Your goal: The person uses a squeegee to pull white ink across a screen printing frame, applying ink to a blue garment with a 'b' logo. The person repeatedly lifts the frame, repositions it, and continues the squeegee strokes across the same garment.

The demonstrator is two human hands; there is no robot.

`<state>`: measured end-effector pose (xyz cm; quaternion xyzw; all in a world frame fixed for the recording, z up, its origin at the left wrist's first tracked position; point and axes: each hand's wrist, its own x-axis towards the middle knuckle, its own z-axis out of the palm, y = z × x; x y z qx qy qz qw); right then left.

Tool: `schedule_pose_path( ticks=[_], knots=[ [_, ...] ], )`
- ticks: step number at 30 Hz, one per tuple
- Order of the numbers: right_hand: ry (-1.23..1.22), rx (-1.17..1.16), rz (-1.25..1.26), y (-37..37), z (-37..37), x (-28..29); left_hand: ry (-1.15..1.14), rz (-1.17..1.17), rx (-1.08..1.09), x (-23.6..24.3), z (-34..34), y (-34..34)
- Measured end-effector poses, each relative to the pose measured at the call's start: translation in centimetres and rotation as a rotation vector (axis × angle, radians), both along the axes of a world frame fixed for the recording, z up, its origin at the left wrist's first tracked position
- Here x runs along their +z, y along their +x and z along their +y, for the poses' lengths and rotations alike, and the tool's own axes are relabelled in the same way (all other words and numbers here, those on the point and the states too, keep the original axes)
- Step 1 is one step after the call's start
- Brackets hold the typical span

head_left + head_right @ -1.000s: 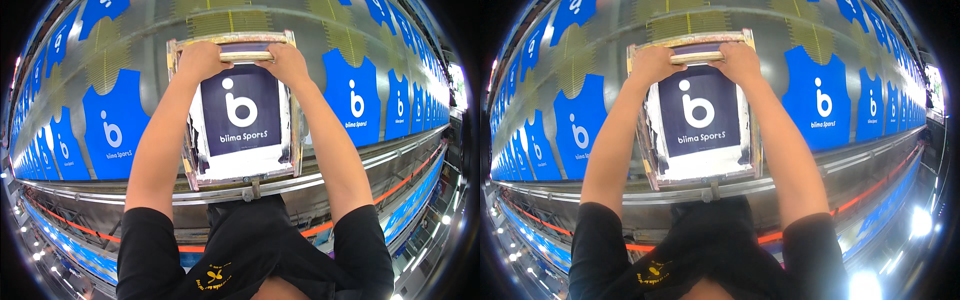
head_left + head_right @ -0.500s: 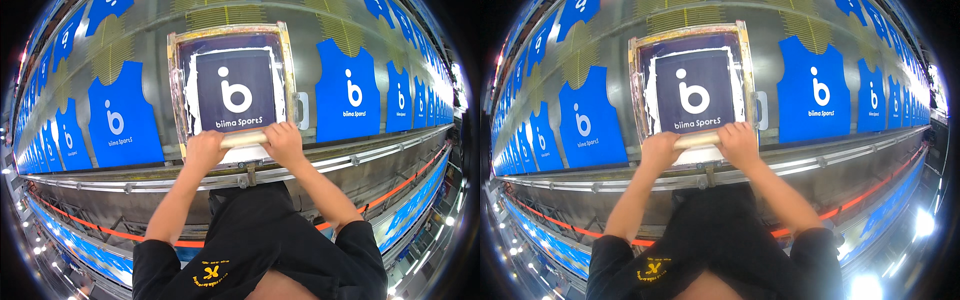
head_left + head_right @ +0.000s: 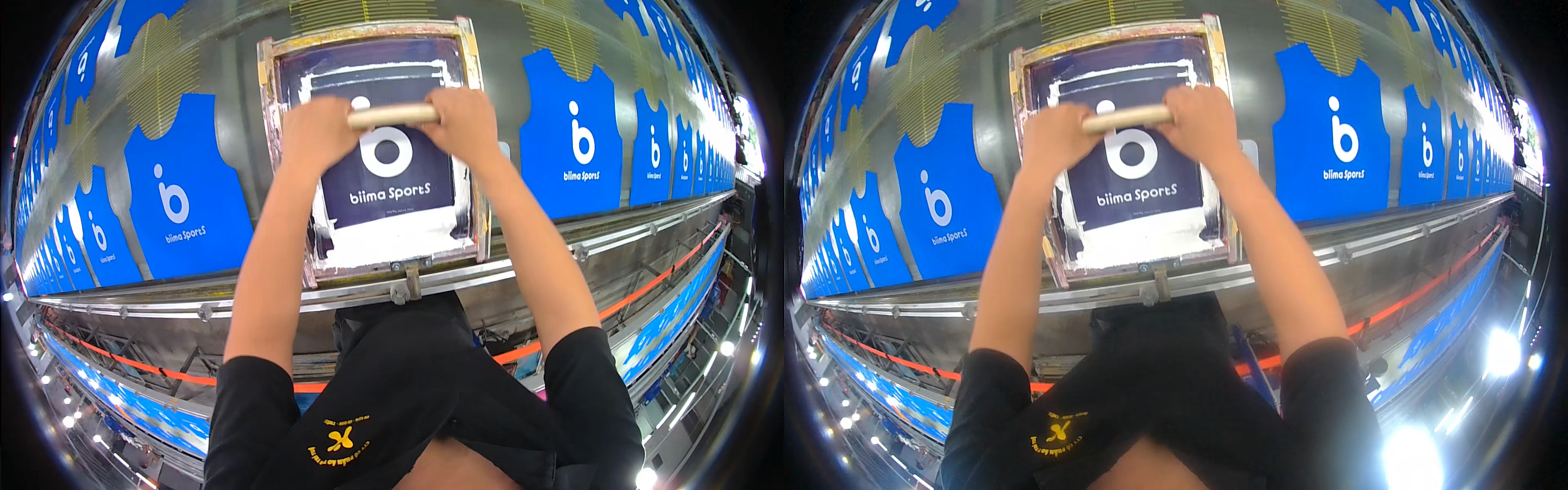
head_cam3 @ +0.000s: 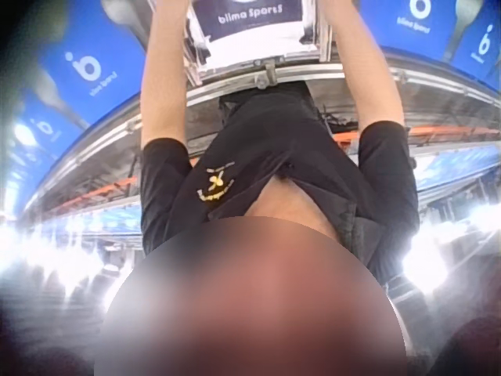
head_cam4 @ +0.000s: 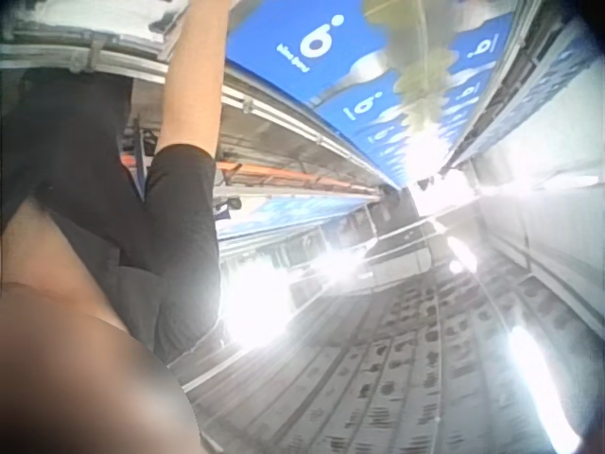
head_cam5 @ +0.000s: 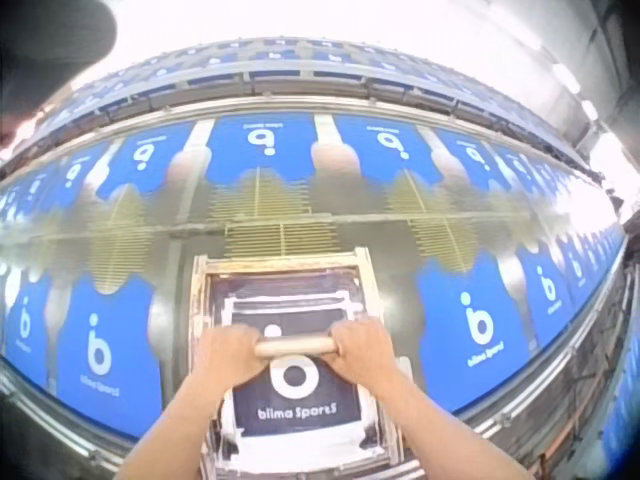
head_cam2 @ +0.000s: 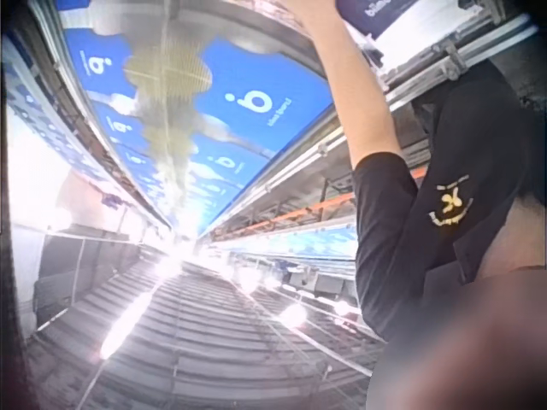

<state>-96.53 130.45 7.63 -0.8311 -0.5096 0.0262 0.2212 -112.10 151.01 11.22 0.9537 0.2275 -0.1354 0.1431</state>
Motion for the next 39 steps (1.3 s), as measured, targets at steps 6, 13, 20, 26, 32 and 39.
schedule_pose_path(
  ticks=[6, 13, 20, 26, 32, 39],
  knots=[
    [-0.010, 0.009, 0.077, -13.4, -11.9, 2.3, -0.088, -0.032, 0.002, 0.5, -11.9, -13.6],
    [0.025, 0.086, 0.122, -13.4, -12.5, 3.0, -0.013, -0.298, -0.148, 2.9, -11.5, -14.9],
    [-0.452, 0.160, 0.327, -11.9, -6.7, 2.3, -0.129, 0.191, -0.068, 1.0, -7.3, -13.0],
    [-0.578, 0.202, 0.587, -8.9, -6.4, 2.4, -0.400, 0.416, -0.050, 1.4, -5.7, -9.7],
    [0.175, -0.515, 0.733, -1.6, -10.6, 2.8, -0.281, 0.165, -0.152, 4.3, -1.3, -3.1],
    [0.179, -0.821, 0.580, 1.2, -12.9, -1.2, -0.090, -0.153, -0.269, 2.7, 6.2, 5.2]
  ],
)
